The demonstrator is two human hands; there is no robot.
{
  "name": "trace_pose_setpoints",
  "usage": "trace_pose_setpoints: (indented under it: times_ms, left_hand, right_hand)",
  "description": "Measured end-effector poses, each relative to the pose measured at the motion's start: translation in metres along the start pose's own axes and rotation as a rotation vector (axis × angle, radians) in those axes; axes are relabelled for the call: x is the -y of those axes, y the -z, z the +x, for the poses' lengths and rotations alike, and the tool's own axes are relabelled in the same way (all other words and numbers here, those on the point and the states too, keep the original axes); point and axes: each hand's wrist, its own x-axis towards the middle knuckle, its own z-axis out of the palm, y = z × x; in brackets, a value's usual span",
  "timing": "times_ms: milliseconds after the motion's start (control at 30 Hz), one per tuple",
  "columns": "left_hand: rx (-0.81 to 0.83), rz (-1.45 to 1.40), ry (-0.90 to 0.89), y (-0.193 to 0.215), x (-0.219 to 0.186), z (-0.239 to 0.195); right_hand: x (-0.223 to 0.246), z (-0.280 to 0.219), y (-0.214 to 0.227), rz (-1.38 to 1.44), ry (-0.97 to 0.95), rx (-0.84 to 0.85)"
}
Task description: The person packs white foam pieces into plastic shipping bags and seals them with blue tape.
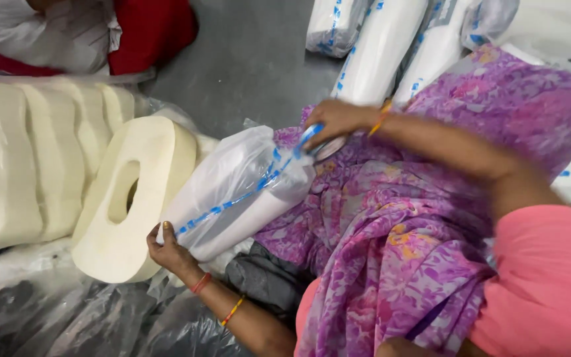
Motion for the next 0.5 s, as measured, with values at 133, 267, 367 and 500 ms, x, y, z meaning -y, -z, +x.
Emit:
trace_pose_setpoints:
  times_ms: [133,267,367,500]
  left_hand:
    - [-0.025,-0.055,0.080,0.012,0.048,0.016]
    - [0.000,-0.167,0.066,0.008,0.020,0.004]
    - [0.092,-0.451,-0.032,-0.021,0.005,0.006]
    - [0.338,-0.994,0.236,-0.086,-0.035,0.002]
  right_hand:
    - [-0.027,0.050,-0.116,0.683,0.145,0.021]
    - [-0.002,0.049,-0.092,0.859,0.177,-0.030]
    - [0.046,0.028,-0.018,0.755,0.157,-0.111]
    - [0.155,-0.041,0.097,0.439,0.185,-0.237]
